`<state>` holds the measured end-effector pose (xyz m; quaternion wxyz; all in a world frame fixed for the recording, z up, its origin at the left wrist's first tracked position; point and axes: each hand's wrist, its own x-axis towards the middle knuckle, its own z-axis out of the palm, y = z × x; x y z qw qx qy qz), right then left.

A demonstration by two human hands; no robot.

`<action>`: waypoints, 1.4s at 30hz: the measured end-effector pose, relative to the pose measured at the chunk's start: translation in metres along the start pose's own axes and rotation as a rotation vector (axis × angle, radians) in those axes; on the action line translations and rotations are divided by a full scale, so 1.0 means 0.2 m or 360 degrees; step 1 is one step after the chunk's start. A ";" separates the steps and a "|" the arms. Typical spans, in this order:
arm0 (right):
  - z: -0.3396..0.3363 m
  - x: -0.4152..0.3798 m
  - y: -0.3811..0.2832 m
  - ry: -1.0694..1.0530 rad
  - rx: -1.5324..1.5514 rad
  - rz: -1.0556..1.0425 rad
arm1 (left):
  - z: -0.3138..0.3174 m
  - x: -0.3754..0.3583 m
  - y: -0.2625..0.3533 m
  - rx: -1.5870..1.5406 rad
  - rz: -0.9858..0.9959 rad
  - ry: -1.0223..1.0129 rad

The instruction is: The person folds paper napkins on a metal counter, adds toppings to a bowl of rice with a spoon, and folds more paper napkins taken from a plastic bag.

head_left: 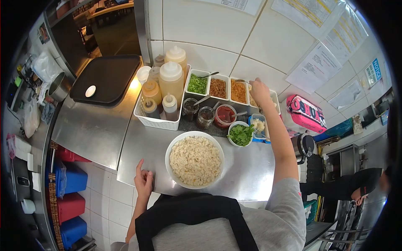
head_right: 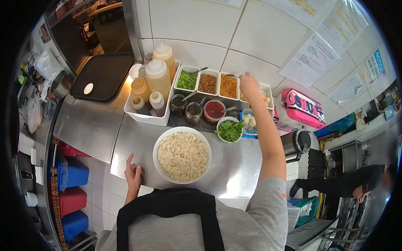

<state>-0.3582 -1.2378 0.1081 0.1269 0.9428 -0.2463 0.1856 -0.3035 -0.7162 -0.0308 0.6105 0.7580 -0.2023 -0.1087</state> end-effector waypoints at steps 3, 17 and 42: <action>0.01 -0.02 -0.01 -0.0087 -0.0041 -0.0055 | 0.00 0.01 -0.03 0.0024 0.0028 0.0031; 0.06 -0.14 -0.12 -0.0274 0.0002 0.0122 | 0.00 0.00 -0.01 0.0070 0.0019 0.0005; -0.02 -0.09 -0.03 -0.0014 0.0738 0.0652 | -0.02 0.01 -0.05 0.0164 0.0093 -0.0050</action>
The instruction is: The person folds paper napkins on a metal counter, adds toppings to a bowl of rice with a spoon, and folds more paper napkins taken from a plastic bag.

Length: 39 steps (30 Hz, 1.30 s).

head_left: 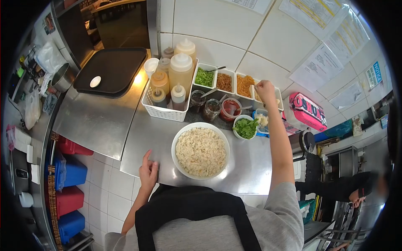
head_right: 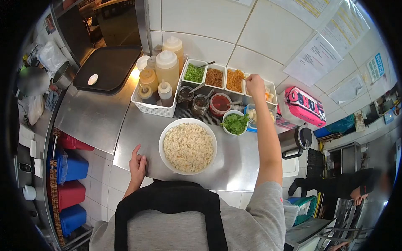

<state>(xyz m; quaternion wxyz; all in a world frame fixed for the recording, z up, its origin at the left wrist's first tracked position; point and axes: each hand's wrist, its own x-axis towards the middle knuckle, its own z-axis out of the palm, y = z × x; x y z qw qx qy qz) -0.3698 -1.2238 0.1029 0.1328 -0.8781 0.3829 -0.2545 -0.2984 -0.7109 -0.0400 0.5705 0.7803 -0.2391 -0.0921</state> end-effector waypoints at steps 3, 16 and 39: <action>-0.12 -0.11 -0.08 0.0016 0.0035 -0.0083 | -0.01 0.01 0.01 0.0011 0.0007 -0.0052; -0.20 -1.13 -0.61 -0.0540 0.0424 -0.0313 | -0.09 0.06 0.03 -0.0050 0.0066 -0.0496; -0.24 -1.50 -0.76 -0.0113 0.0035 -0.0234 | -0.12 0.11 0.07 -0.0099 0.0035 -0.0838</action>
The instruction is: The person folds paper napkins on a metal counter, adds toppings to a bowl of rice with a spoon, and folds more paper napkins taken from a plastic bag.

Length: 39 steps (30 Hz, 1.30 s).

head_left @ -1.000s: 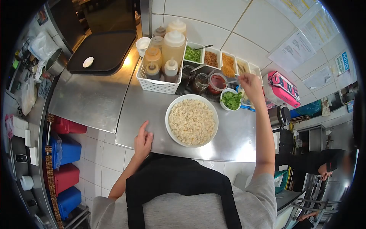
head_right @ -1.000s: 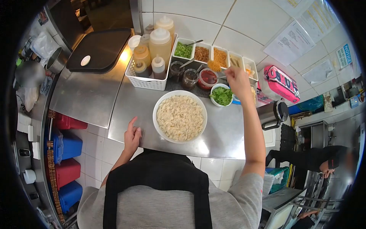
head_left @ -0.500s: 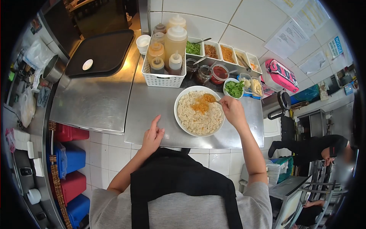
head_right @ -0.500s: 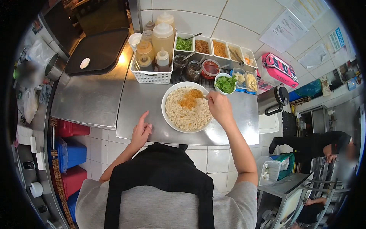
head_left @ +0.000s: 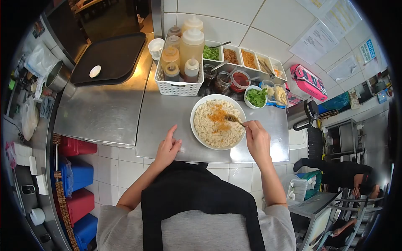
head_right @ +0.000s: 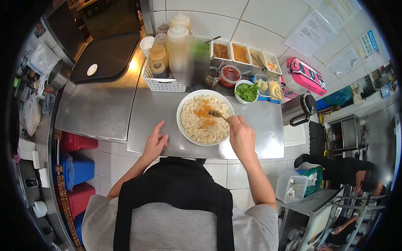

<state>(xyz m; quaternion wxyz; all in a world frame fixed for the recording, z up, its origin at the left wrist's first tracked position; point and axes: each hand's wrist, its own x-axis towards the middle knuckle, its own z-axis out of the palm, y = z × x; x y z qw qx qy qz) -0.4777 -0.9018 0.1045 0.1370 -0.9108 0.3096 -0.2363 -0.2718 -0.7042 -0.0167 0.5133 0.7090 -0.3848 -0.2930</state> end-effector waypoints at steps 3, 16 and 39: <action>0.01 0.01 -0.03 0.0221 0.0111 -0.0033 | 0.02 0.03 0.01 -0.0257 -0.0241 -0.0121; 0.08 0.59 0.74 0.0438 0.0631 0.0133 | 0.26 0.20 0.12 -0.0945 -0.0797 -0.0327; 0.55 0.14 0.15 -0.1342 0.0988 0.0523 | -0.09 -0.48 0.08 -0.1066 -0.0517 0.0335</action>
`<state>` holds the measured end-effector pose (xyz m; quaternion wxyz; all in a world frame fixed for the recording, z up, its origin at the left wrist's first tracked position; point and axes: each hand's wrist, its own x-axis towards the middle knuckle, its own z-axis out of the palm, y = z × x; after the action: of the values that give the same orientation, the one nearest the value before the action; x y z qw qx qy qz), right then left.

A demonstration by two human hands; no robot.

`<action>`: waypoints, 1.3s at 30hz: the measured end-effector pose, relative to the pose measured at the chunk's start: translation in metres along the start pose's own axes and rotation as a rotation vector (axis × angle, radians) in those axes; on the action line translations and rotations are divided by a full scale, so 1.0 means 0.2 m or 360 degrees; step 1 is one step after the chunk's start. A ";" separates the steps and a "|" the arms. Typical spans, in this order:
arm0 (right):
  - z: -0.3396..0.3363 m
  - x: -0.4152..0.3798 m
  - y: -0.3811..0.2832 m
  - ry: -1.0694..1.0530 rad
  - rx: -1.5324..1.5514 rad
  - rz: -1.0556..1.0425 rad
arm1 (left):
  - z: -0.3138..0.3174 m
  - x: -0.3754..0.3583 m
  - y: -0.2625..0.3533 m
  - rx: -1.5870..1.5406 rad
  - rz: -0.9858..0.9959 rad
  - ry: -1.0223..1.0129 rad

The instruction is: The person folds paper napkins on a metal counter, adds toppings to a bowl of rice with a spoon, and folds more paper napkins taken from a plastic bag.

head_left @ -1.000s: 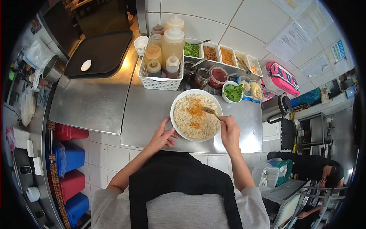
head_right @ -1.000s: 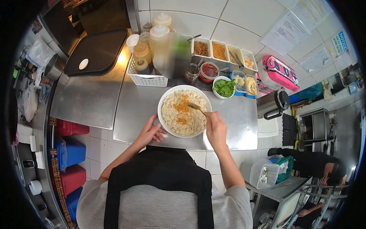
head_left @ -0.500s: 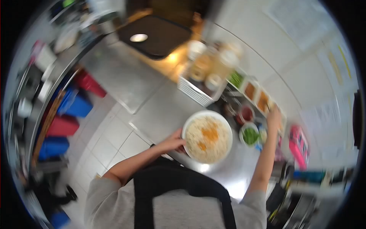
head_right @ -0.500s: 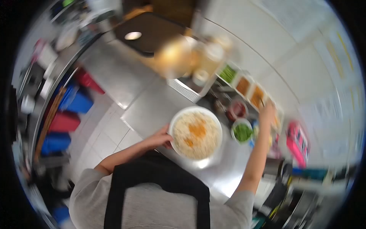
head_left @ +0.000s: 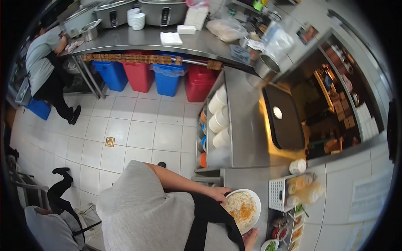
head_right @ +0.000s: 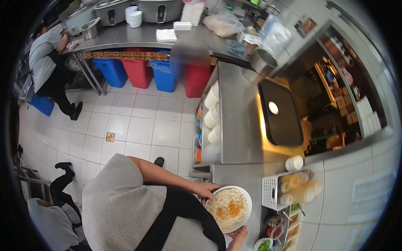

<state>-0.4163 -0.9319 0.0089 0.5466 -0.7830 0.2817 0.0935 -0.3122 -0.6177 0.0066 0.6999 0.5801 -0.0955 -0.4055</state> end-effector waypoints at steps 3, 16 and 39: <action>0.38 -0.02 -0.24 0.0009 0.0095 -0.0078 | -0.29 -0.16 0.04 -0.0025 0.0066 0.0083; 1.66 0.28 -0.84 -0.0688 0.0981 -0.0177 | -1.27 -0.81 0.16 -0.0102 0.0221 0.0946; 0.39 -0.11 0.33 0.2184 0.0531 -0.0271 | -0.86 0.14 0.30 0.0289 -0.0150 -0.0758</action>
<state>-0.4579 -0.8704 -0.0637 0.3638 -0.5903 0.5109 -0.5082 -0.1630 -0.5104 -0.0018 0.5830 0.5325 -0.2666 -0.5526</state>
